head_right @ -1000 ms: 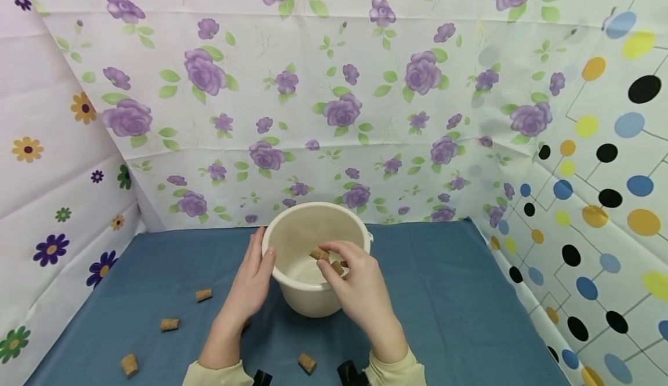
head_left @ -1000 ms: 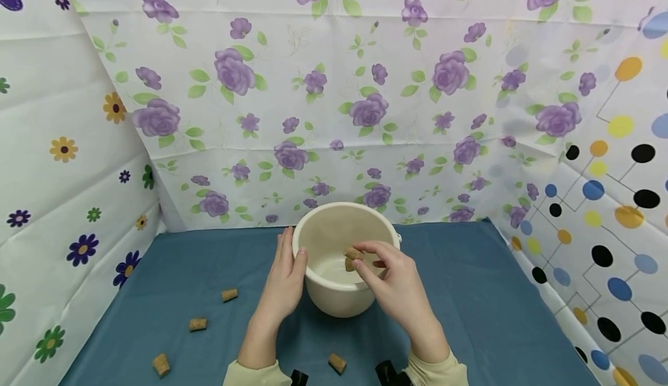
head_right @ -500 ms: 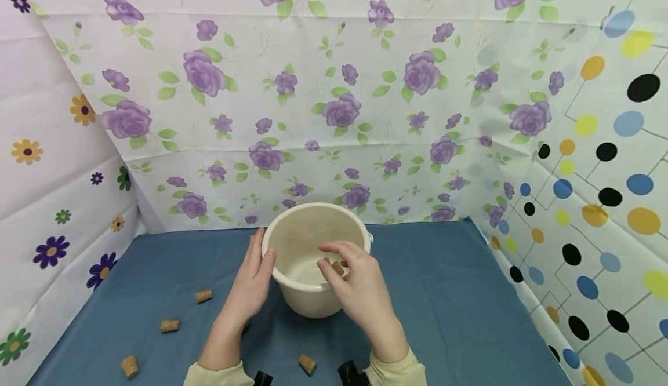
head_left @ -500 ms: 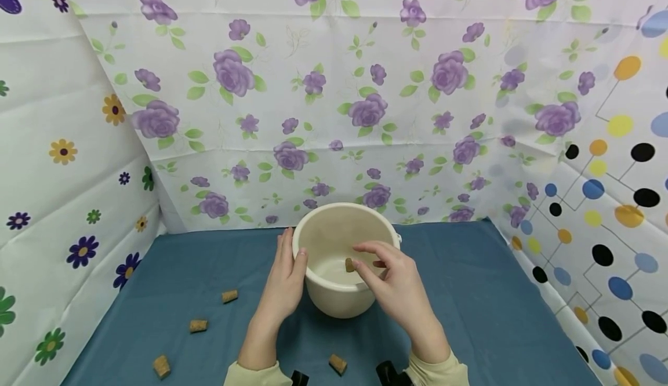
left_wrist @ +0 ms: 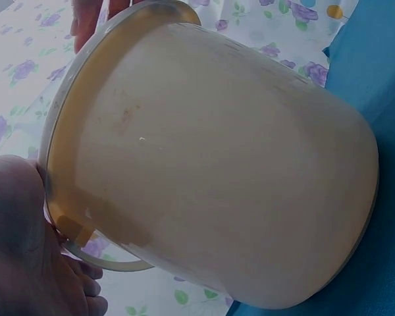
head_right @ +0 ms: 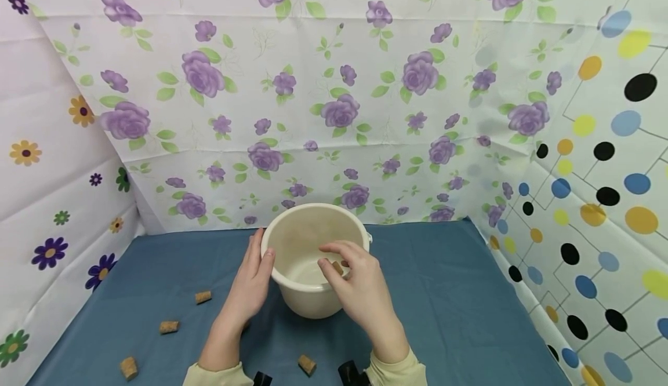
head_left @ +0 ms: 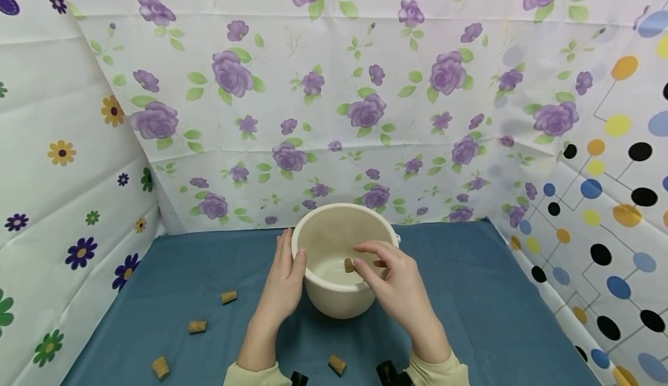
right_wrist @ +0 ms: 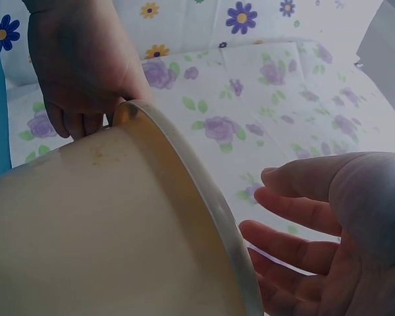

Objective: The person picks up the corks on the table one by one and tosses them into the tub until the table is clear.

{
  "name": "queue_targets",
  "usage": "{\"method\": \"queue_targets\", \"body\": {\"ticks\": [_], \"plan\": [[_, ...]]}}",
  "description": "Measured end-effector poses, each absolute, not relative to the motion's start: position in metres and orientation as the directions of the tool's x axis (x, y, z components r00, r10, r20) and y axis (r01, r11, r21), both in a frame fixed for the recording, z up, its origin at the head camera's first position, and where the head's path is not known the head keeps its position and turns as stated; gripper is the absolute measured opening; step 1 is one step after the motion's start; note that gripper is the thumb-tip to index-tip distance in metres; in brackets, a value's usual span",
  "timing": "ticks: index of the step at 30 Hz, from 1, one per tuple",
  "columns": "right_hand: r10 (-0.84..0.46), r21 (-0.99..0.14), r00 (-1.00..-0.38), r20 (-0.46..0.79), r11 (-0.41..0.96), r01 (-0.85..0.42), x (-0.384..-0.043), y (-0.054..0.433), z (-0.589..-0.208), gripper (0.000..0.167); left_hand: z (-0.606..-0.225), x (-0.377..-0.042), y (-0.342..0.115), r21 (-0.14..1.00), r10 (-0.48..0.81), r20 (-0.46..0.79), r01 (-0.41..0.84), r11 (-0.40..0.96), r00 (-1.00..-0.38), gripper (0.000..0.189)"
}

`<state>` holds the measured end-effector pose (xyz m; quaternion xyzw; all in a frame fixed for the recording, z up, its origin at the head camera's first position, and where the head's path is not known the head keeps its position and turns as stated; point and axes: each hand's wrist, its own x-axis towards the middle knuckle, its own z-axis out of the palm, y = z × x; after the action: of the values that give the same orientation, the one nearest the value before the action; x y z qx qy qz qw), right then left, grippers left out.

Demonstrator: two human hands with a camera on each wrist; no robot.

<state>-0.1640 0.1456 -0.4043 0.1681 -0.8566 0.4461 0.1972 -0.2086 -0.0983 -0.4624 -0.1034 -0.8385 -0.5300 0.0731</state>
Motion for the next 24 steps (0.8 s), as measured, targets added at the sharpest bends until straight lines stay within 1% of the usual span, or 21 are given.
{"method": "queue_targets", "body": {"ticks": [14,24], "plan": [[-0.114,-0.721,-0.875,0.471,0.523,-0.456,-0.1639,0.1462,-0.4036,0.024,-0.4627,-0.2089,-0.0983,0.872,0.098,0.229,0.249,0.422,-0.969,0.072],[-0.127,-0.705,-0.866,0.484,0.530,-0.472,-0.1634,0.1465,-0.4035,0.024,-0.4634,-0.2097,-0.0991,0.870,0.103,0.231,0.253,0.422,-0.967,0.073]]}}
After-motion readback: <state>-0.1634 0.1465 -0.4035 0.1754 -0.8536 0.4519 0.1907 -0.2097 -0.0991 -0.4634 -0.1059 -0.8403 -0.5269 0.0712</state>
